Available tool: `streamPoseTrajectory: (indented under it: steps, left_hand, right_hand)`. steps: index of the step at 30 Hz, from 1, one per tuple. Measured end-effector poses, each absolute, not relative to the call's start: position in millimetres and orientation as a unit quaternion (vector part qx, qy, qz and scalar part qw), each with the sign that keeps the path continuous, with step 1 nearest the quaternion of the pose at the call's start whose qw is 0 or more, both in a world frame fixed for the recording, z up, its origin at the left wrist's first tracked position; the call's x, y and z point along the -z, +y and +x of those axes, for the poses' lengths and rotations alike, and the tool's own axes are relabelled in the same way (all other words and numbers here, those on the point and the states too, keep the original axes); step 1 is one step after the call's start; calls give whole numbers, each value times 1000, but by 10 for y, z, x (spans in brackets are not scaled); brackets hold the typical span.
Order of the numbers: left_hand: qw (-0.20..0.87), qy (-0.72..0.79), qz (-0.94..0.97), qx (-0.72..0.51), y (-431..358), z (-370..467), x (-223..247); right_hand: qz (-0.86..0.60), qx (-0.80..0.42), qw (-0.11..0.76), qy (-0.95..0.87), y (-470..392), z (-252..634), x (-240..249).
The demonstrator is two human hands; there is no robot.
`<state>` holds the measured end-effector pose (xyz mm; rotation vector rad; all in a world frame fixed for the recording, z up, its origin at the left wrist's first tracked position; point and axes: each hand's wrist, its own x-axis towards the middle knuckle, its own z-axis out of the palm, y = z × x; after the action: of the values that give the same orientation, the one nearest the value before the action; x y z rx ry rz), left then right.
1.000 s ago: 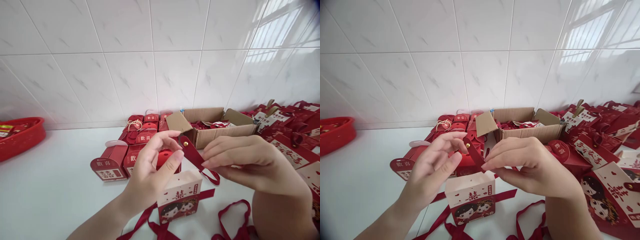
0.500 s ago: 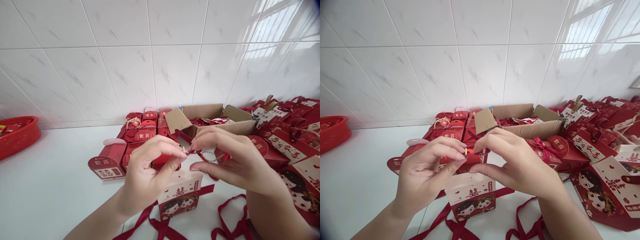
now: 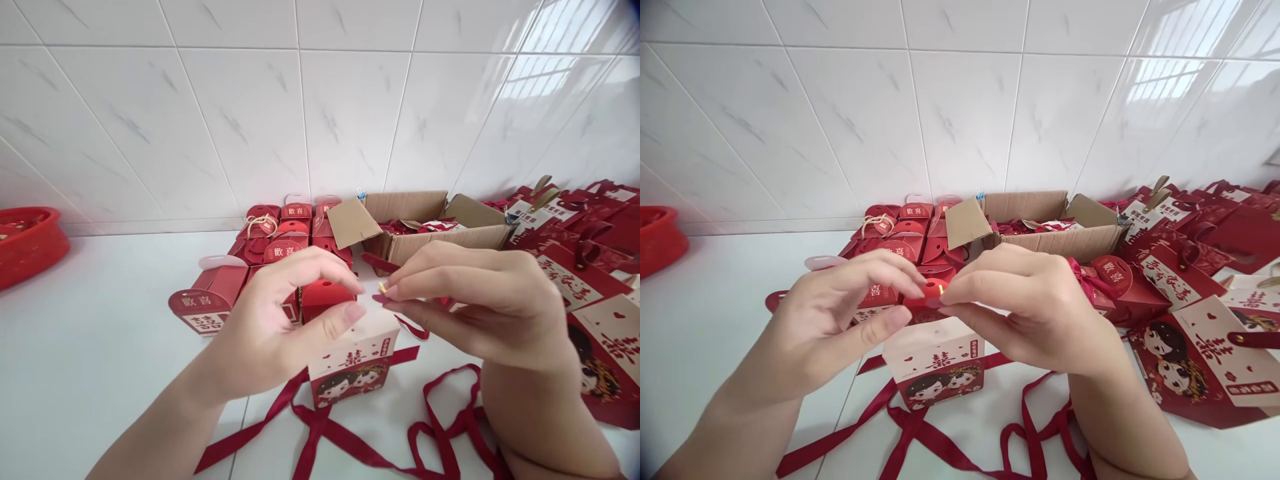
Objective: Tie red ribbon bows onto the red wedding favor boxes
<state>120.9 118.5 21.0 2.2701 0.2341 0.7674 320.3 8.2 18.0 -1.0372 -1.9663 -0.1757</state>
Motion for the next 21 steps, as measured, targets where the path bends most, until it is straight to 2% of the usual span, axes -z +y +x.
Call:
streamPoseTrajectory:
  steps: [3, 6, 8, 12, 17, 21]
  left_hand:
    - [279, 182, 926, -175, 1236, 1108, -201]
    - [222, 239, 945, -35, 1259, 1066, -120]
    - [207, 263, 942, 14, 1257, 1093, -81]
    - [227, 282, 932, -1, 1233, 1235, -98]
    - [286, 247, 926, -12, 1237, 1341, -98]
    - [268, 246, 931, -25, 1251, 1333, -28]
  right_hand:
    - [-470, 79, 392, -787, 9, 3273, -229]
    - [-514, 50, 293, -805, -58, 3357, -271]
    - [-527, 1, 230, -818, -89, 3391, -282]
    - [-535, -59, 146, -830, -98, 3376, -252]
    - [-553, -83, 105, -822, 20, 3304, -160]
    - [-562, -89, 72, -819, 102, 3274, -109]
